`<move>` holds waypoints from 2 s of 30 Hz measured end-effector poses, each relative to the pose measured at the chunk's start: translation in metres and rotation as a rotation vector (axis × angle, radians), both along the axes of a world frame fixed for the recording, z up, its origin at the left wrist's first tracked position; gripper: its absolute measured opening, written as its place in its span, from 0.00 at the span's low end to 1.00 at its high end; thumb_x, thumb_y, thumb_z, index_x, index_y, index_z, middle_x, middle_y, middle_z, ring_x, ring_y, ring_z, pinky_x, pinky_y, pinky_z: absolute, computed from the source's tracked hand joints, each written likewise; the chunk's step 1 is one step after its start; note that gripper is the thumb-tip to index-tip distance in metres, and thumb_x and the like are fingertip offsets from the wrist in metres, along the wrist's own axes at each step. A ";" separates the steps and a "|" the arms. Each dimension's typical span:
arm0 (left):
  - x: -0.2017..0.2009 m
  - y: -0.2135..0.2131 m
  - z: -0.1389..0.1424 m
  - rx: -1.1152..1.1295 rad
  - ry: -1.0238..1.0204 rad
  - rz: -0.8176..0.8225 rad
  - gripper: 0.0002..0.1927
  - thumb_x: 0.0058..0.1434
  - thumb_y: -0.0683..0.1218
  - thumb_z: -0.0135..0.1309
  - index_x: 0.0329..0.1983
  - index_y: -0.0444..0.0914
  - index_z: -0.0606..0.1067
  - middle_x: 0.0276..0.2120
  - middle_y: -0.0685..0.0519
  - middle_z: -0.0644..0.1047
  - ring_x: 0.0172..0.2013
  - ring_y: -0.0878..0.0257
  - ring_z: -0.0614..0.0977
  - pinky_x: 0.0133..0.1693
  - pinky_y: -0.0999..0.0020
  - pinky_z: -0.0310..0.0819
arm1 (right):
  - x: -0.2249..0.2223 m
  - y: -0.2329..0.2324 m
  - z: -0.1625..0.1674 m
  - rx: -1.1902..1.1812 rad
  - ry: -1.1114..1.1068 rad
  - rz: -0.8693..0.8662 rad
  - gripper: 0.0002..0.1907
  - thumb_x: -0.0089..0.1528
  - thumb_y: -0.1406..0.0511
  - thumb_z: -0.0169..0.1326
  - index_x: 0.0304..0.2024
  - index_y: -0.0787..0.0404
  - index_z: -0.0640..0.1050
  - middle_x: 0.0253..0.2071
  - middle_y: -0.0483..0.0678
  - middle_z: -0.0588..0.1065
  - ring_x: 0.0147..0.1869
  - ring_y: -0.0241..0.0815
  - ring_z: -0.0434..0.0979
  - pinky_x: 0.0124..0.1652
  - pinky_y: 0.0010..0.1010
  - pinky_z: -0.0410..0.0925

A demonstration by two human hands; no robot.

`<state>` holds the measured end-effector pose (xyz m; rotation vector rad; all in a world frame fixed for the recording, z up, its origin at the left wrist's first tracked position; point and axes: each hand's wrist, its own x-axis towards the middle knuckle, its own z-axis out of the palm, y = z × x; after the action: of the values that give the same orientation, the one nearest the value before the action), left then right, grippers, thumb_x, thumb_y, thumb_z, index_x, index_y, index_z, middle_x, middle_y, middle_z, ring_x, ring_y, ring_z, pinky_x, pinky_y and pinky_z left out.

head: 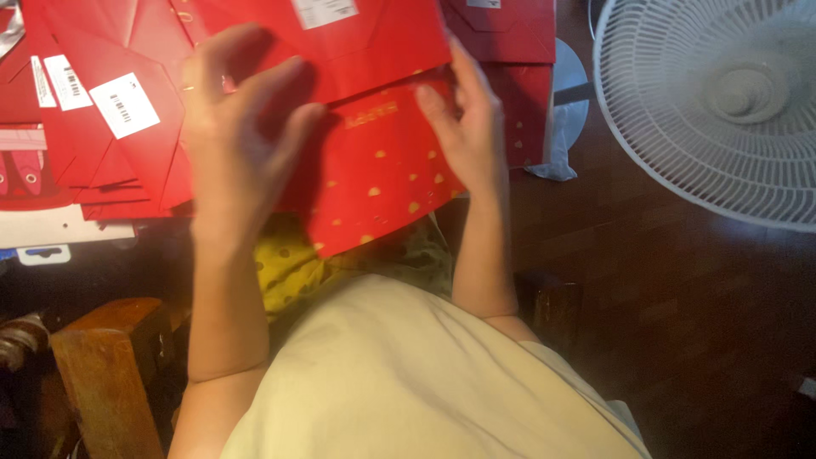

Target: The person assembles red Valentine's Day gift boxes by folding the cardboard and inserting white ribbon handles through the side slots. The person works on multiple boxes one at a time, stacking completed boxes on the table.

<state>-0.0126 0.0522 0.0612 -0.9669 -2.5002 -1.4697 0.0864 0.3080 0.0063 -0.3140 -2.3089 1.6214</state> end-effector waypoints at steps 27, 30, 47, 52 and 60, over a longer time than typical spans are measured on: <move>0.041 0.088 -0.009 -0.176 0.213 -0.060 0.20 0.64 0.42 0.64 0.59 0.39 0.78 0.61 0.46 0.70 0.67 0.44 0.67 0.64 0.45 0.62 | 0.018 0.026 -0.028 0.714 0.087 -0.420 0.15 0.70 0.68 0.57 0.59 0.58 0.77 0.63 0.49 0.74 0.76 0.54 0.64 0.75 0.51 0.57; 0.025 0.057 -0.003 -0.125 0.214 0.072 0.17 0.63 0.42 0.65 0.54 0.41 0.78 0.57 0.52 0.73 0.62 0.49 0.71 0.61 0.49 0.64 | 0.001 -0.007 -0.019 0.628 0.198 -0.332 0.12 0.70 0.69 0.55 0.56 0.59 0.78 0.59 0.48 0.77 0.73 0.55 0.70 0.74 0.50 0.59; -0.022 -0.052 -0.081 -0.056 0.117 0.448 0.19 0.69 0.30 0.48 0.61 0.33 0.66 0.54 0.44 0.73 0.56 0.48 0.73 0.60 0.55 0.65 | -0.107 -0.146 0.020 0.515 0.201 0.263 0.09 0.68 0.69 0.58 0.52 0.58 0.79 0.51 0.49 0.75 0.58 0.53 0.74 0.58 0.41 0.68; -0.018 -0.052 -0.087 0.082 0.102 0.463 0.16 0.74 0.30 0.47 0.62 0.34 0.67 0.55 0.46 0.73 0.57 0.50 0.74 0.61 0.60 0.69 | -0.123 -0.152 0.008 0.592 0.163 0.230 0.11 0.66 0.68 0.58 0.51 0.56 0.81 0.48 0.50 0.75 0.55 0.51 0.72 0.55 0.43 0.64; -0.017 -0.054 -0.092 0.114 0.114 0.479 0.20 0.71 0.28 0.47 0.62 0.36 0.69 0.54 0.48 0.74 0.57 0.52 0.76 0.61 0.60 0.68 | -0.123 -0.153 0.002 0.507 0.126 0.263 0.08 0.68 0.68 0.57 0.49 0.54 0.83 0.47 0.45 0.75 0.55 0.46 0.72 0.54 0.38 0.65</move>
<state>-0.0300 -0.0021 -0.0308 -0.3796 -2.3155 -1.3375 -0.0364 0.1551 0.0081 0.2087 -2.6330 1.0531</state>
